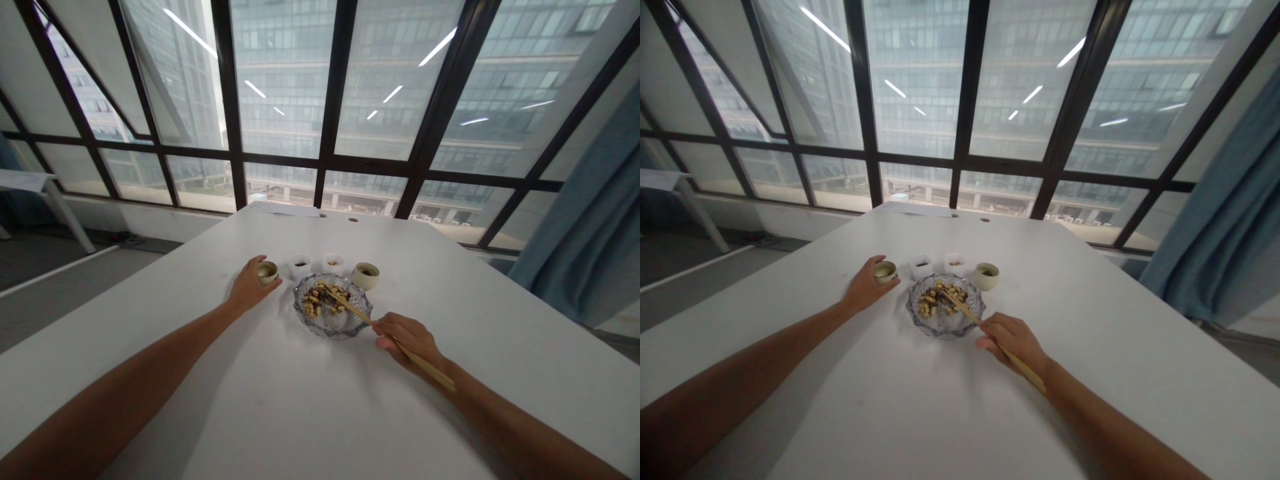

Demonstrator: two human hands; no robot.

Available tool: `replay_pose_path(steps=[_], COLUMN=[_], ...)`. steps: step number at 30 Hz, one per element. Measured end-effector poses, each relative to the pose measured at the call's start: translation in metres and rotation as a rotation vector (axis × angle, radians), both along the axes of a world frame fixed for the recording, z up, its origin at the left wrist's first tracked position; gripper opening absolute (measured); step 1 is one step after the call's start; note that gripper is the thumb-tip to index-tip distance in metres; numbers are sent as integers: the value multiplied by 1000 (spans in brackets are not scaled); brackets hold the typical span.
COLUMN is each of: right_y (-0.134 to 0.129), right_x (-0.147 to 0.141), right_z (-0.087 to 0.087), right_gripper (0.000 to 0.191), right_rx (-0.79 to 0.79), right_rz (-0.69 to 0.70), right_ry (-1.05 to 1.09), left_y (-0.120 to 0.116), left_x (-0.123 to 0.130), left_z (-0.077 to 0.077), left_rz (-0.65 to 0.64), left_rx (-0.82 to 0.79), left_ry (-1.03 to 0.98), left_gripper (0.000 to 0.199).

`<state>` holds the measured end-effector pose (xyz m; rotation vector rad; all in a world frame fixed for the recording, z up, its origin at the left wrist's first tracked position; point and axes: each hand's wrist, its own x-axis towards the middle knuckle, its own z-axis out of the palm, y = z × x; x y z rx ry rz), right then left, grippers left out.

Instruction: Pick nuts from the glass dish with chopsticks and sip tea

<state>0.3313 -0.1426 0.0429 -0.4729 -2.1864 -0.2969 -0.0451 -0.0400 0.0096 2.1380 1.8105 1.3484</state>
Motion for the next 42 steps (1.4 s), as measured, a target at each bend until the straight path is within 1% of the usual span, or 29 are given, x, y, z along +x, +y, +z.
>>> replay_pose_path(steps=[2, 4, 6, 8, 10, 12, 14, 17, 19, 21, 22, 24, 25, 26, 27, 29, 30, 32, 34, 35, 36, 38, 40, 42], right_y=[0, -2, -4, -6, -7, -8, -7, -3, 4, 13, 19, 30, 35, 39, 43, 49, 50, 51, 51, 50, 50, 49, 49, 49], right_x=[-1, -4, -7, -10, -14, -16, -17, -16, -12, -4, 1, 14, 21, 28, 35, 45, 49, 54, 55, 54, 54, 53, 53, 54], right_z=[2, 1, 0, -1, -3, -4, -6, -5, 0, 9, 14, 24, 27, 29, 30, 28, 25, 20, 16, 15, 14, 13, 12, 10], right_gripper=[31, 33, 37, 40, 41, 43, 46, 49, 50, 51, 51, 53, 53, 54, 53, 52, 52, 53, 55, 55, 55, 55, 54, 55], right_rx=[24, -4, -84, -211, -345, -440, -498, -559, -578, -568, -553, -493, -477, -459, -450, -446, -449, -456, -465, -471, -475, -473, -459, -441], right_rz=[3, -7, -71, -168, -229, -238, -234, -232, -233, -234, -241, -269, -286, -306, -324, -352, -361, -379, -394, -400, -404, -408, -422, -444], right_ry=[-12, 20, 108, 238, 374, 477, 540, 619, 709, 824, 880, 967, 979, 989, 983, 946, 917, 857, 808, 789, 771, 735, 696, 665], left_y=[0, 0, -1, -4, -7, -9, -10, -7, -2, 6, 10, 20, 24, 28, 32, 37, 39, 43, 47, 49, 51, 55, 58, 60], left_x=[0, 0, 1, 2, 3, 4, 5, 3, -2, -8, -11, -8, -2, 8, 23, 63, 87, 135, 175, 190, 202, 215, 220, 221], left_z=[-1, -1, 0, 2, 5, 7, 7, 3, 4, 11, 17, 35, 45, 54, 63, 76, 79, 81, 78, 76, 74, 72, 72, 71], left_rz=[-2, -9, -18, -29, -50, -74, -78, -38, 1, 23, 25, 16, 15, 14, -5, -134, -215, -342, -407, -418, -423, -439, -459, -464], left_rx=[2, 21, 46, 66, 83, 95, 98, 79, 28, -82, -154, -292, -327, -325, -275, -170, -161, -188, -232, -252, -281, -335, -359, -332], left_ry=[7, 20, 46, 87, 137, 175, 179, 124, 80, 86, 117, 223, 280, 317, 342, 395, 431, 504, 579, 607, 621, 620, 587, 554], left_gripper=[68, 67, 67, 68, 68, 68, 67, 66, 63, 61, 62, 67, 73, 77, 77, 73, 72, 75, 78, 78, 77, 75, 76, 80])
